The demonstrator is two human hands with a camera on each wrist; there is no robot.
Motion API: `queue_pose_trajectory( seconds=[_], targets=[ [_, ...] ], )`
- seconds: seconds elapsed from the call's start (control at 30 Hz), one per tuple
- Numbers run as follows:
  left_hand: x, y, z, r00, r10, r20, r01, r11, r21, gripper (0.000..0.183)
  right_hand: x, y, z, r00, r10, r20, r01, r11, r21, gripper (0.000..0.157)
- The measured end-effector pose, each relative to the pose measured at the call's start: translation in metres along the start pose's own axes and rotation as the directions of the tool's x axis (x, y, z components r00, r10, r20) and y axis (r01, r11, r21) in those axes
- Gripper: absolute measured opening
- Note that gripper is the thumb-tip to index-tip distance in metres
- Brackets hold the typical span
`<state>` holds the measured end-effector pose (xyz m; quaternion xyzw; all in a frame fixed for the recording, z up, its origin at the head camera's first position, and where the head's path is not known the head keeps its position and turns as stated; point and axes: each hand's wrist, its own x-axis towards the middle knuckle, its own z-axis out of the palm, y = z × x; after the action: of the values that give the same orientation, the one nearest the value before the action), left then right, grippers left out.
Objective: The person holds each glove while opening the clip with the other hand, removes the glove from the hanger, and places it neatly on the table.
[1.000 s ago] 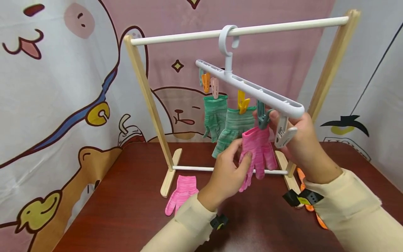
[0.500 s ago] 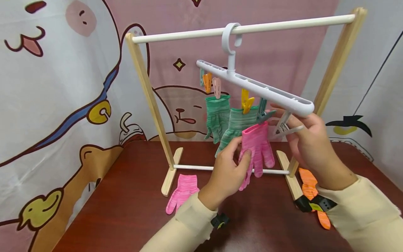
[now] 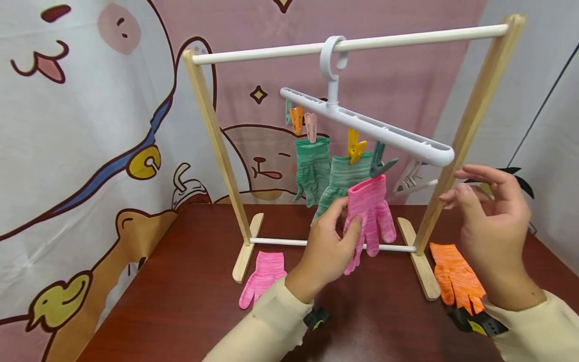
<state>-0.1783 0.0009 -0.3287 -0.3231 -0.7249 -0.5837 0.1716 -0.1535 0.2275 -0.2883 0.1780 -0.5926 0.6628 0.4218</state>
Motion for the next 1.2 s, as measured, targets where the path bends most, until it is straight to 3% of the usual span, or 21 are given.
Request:
queue_pose_trajectory(
  seconds=[0.1,0.23,0.33,0.43,0.6,0.77,0.97,1.2],
  targets=[
    [0.0,0.001,0.0,1.0,0.008,0.0,-0.008,1.0,0.005,0.032,-0.003,0.006,-0.011,0.998,0.035,-0.062,-0.034,0.999,0.006,0.036],
    [-0.001,0.001,0.0,1.0,0.001,0.007,0.0,1.0,-0.003,0.033,-0.009,0.015,-0.022,0.98,0.169,-0.104,-0.173,0.984,-0.039,0.044],
    [-0.002,0.0,0.001,1.0,-0.015,0.016,0.015,1.0,-0.009,0.035,-0.012,0.022,-0.029,0.956,0.28,-0.085,-0.288,0.952,-0.106,0.05],
    [-0.002,0.0,0.001,1.0,-0.019,0.02,0.019,1.0,-0.012,0.034,-0.015,0.03,-0.036,0.936,0.352,-0.023,-0.349,0.916,-0.197,0.054],
    [-0.002,-0.001,0.001,1.0,-0.001,0.019,0.001,1.0,-0.002,0.033,-0.019,0.042,-0.042,0.905,0.415,0.093,-0.346,0.846,-0.406,0.056],
    [-0.001,-0.001,0.001,1.0,0.013,0.027,-0.013,1.0,-0.004,0.032,-0.022,0.052,-0.047,0.892,0.438,0.115,-0.323,0.793,-0.516,0.055],
    [-0.001,-0.002,0.001,0.999,0.005,0.034,-0.004,1.0,-0.007,0.033,-0.023,0.067,-0.053,0.864,0.484,0.137,-0.376,0.803,-0.463,0.056],
    [-0.001,-0.001,0.002,0.999,-0.013,0.04,0.012,1.0,0.01,0.033,-0.024,0.079,-0.061,0.827,0.543,0.145,-0.4,0.75,-0.526,0.055]
  ],
)
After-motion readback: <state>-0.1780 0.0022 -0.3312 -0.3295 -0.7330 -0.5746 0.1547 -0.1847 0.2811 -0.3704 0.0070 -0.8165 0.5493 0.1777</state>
